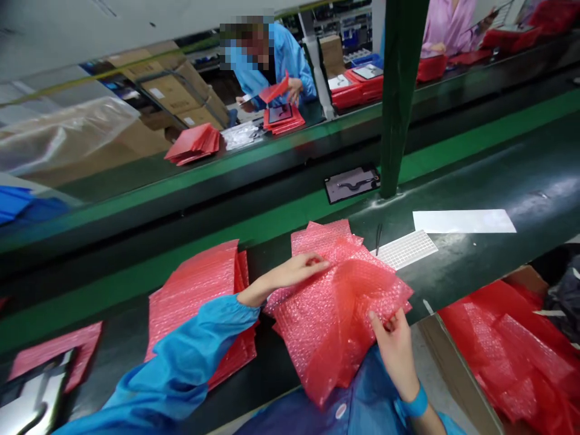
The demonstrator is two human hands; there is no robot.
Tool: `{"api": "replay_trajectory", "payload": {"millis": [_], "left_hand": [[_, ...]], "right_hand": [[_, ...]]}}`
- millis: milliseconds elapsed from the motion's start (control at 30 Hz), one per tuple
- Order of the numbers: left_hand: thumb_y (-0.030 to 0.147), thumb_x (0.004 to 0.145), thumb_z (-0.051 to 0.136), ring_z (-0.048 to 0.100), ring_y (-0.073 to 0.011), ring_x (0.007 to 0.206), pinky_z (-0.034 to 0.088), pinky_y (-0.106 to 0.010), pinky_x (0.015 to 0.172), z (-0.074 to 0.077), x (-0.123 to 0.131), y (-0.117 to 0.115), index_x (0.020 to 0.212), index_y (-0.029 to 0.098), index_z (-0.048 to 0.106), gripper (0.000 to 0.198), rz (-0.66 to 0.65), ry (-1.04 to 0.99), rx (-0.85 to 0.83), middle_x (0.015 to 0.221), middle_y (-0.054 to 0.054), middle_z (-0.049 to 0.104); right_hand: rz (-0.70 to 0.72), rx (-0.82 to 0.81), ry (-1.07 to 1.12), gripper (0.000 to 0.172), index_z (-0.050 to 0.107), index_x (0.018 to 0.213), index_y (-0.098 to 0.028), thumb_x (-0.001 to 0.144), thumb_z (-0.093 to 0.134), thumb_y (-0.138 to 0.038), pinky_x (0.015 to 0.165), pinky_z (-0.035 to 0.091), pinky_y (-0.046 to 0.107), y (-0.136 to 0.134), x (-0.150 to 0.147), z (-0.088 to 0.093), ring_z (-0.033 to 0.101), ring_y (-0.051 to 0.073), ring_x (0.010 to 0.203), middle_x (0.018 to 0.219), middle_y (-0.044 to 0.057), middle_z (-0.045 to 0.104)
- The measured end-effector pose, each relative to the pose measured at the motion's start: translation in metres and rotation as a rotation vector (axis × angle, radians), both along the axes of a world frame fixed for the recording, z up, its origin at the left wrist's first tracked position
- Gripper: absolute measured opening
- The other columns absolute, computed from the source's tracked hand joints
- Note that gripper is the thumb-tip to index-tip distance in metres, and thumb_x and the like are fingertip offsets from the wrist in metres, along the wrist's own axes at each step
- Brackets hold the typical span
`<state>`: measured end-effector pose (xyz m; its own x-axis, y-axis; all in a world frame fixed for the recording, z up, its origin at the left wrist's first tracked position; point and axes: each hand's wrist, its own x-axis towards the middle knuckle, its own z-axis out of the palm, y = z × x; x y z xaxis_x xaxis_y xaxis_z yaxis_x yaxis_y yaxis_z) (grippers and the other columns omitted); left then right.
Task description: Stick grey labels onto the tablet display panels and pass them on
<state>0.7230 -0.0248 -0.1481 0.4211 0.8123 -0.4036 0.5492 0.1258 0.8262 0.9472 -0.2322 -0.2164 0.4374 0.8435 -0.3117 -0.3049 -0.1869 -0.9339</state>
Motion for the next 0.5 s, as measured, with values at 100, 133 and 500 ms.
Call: {"api": "replay_trajectory", "payload": {"millis": [100, 133, 500], "left_hand": [[0.060, 0.066, 0.092, 0.061, -0.0220, 0.064, 0.045, -0.032, 0.066, -0.006, 0.000, -0.015, 0.085, 0.021, 0.075, 0.046, -0.008, 0.037, -0.019, 0.064, 0.001, 0.065], [0.060, 0.065, 0.093, 0.064, -0.0235, 0.068, 0.047, -0.033, 0.068, -0.007, -0.001, -0.020, 0.085, 0.022, 0.075, 0.047, -0.001, 0.038, -0.018, 0.068, -0.001, 0.067], [0.046, 0.065, 0.098, 0.068, -0.0391, 0.129, 0.051, -0.052, 0.113, 0.004, -0.010, -0.061, 0.131, 0.019, 0.073, 0.076, 0.157, -0.229, 0.010, 0.135, -0.017, 0.074]], "right_hand": [[0.034, -0.085, -0.012, 0.052, 0.074, 0.091, -0.020, 0.074, 0.090, -0.066, 0.060, 0.059, 0.034, -0.015, 0.007, -0.001, 0.070, 0.022, 0.063, 0.081, 0.008, 0.080], [0.030, -0.106, -0.021, 0.051, 0.073, 0.084, -0.020, 0.072, 0.091, -0.066, 0.054, 0.055, 0.031, -0.018, 0.010, 0.000, 0.065, 0.020, 0.056, 0.073, 0.006, 0.077], [0.035, -0.090, -0.067, 0.053, 0.074, 0.091, -0.020, 0.071, 0.092, -0.066, 0.059, 0.057, 0.033, 0.008, 0.012, 0.014, 0.068, 0.021, 0.058, 0.070, 0.003, 0.075]]}}
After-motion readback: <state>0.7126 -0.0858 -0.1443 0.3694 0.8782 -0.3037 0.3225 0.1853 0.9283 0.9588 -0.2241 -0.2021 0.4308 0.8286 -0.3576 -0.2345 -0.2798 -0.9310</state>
